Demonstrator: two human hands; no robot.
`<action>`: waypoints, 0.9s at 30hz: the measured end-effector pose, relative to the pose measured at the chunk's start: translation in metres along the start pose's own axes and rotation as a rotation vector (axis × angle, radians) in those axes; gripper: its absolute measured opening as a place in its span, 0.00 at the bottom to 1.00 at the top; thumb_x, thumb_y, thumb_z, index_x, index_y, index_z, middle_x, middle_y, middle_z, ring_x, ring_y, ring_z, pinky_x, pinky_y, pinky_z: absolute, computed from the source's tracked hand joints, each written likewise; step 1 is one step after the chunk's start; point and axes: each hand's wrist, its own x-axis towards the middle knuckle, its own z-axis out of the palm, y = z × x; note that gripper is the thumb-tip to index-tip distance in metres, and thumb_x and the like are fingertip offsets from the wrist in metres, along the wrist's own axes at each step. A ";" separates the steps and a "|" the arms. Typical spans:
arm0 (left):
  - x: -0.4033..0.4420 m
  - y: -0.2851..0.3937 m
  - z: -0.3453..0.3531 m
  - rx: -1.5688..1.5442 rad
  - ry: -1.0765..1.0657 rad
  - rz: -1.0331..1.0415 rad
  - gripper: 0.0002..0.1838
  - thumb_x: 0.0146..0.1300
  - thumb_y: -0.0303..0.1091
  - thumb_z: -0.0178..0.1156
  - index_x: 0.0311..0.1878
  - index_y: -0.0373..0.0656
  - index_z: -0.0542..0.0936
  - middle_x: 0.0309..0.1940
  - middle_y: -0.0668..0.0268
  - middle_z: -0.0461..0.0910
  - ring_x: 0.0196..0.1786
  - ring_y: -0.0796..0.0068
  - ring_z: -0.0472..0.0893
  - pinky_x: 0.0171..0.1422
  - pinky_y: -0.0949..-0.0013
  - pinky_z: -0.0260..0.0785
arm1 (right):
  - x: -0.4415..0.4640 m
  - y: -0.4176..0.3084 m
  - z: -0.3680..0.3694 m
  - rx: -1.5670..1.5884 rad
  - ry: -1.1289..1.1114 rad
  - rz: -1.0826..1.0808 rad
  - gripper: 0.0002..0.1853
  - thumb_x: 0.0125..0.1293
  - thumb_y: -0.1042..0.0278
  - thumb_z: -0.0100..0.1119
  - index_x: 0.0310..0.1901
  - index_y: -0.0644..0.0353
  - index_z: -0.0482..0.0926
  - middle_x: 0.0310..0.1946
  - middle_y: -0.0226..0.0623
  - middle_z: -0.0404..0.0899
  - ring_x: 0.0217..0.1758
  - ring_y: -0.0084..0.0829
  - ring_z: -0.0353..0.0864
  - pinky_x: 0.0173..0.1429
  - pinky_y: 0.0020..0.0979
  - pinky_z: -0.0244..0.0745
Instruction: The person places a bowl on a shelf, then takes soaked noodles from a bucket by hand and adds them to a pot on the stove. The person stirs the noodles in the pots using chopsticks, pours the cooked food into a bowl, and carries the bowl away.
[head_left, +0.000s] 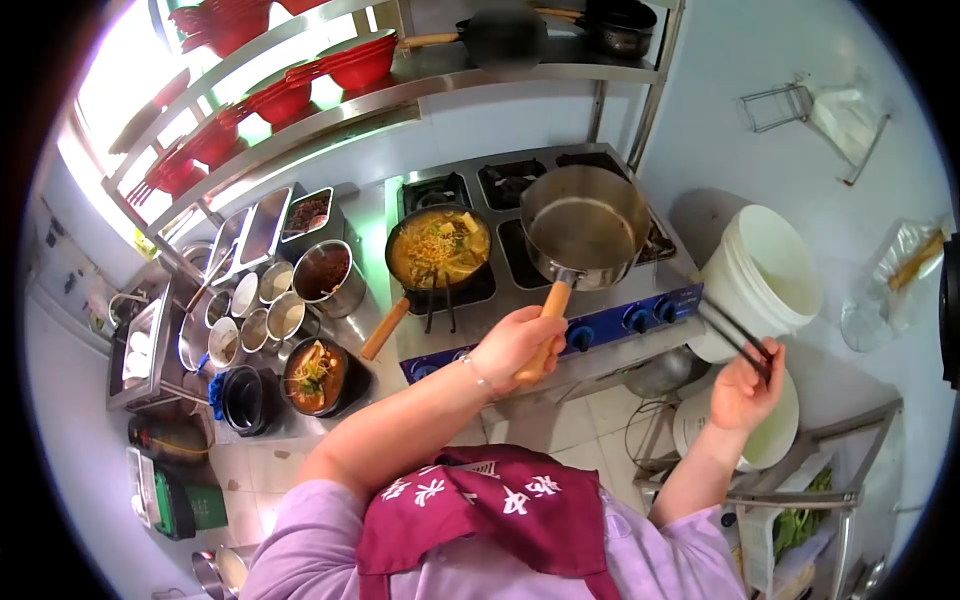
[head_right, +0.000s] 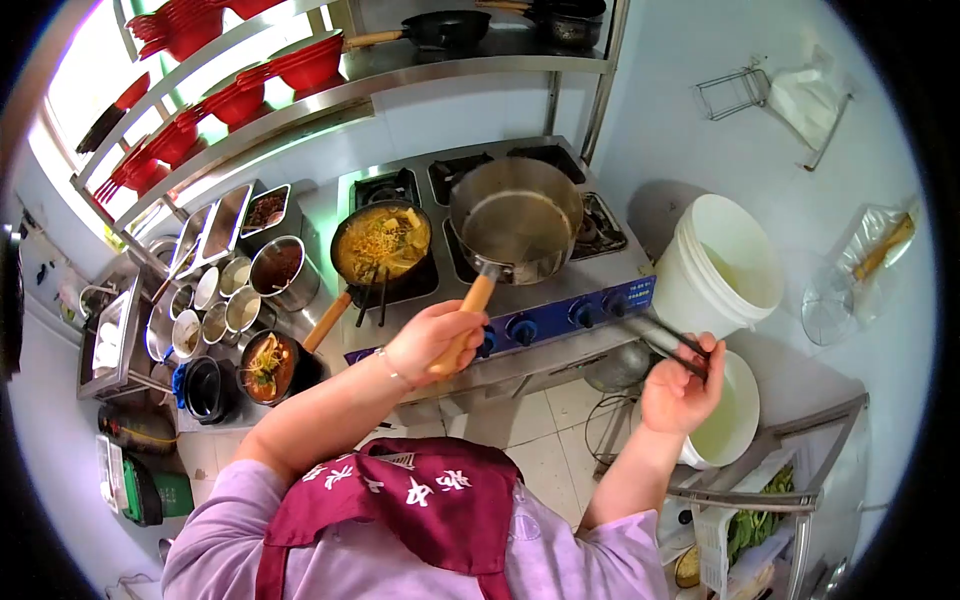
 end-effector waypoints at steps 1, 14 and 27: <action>0.016 -0.007 -0.002 -0.002 0.009 0.004 0.08 0.64 0.34 0.54 0.40 0.40 0.70 0.25 0.68 0.70 0.23 0.78 0.70 0.22 0.75 0.62 | 0.001 -0.007 -0.012 -0.156 0.079 -0.082 0.15 0.72 0.59 0.44 0.42 0.64 0.73 0.30 0.41 0.78 0.28 0.24 0.74 0.24 0.19 0.67; 0.130 -0.041 -0.043 -0.006 0.237 0.006 0.08 0.61 0.33 0.55 0.37 0.40 0.68 0.26 0.66 0.71 0.26 0.73 0.73 0.27 0.69 0.68 | 0.052 0.034 -0.073 -0.879 0.555 -0.106 0.15 0.70 0.57 0.50 0.46 0.61 0.70 0.37 0.42 0.78 0.34 0.33 0.82 0.35 0.26 0.76; 0.138 -0.042 -0.042 -0.071 0.262 -0.061 0.11 0.63 0.40 0.53 0.41 0.42 0.71 0.29 0.65 0.74 0.27 0.74 0.74 0.28 0.70 0.68 | 0.150 0.173 -0.107 -1.032 0.204 0.146 0.11 0.68 0.64 0.55 0.42 0.64 0.75 0.33 0.35 0.77 0.35 0.27 0.82 0.37 0.25 0.79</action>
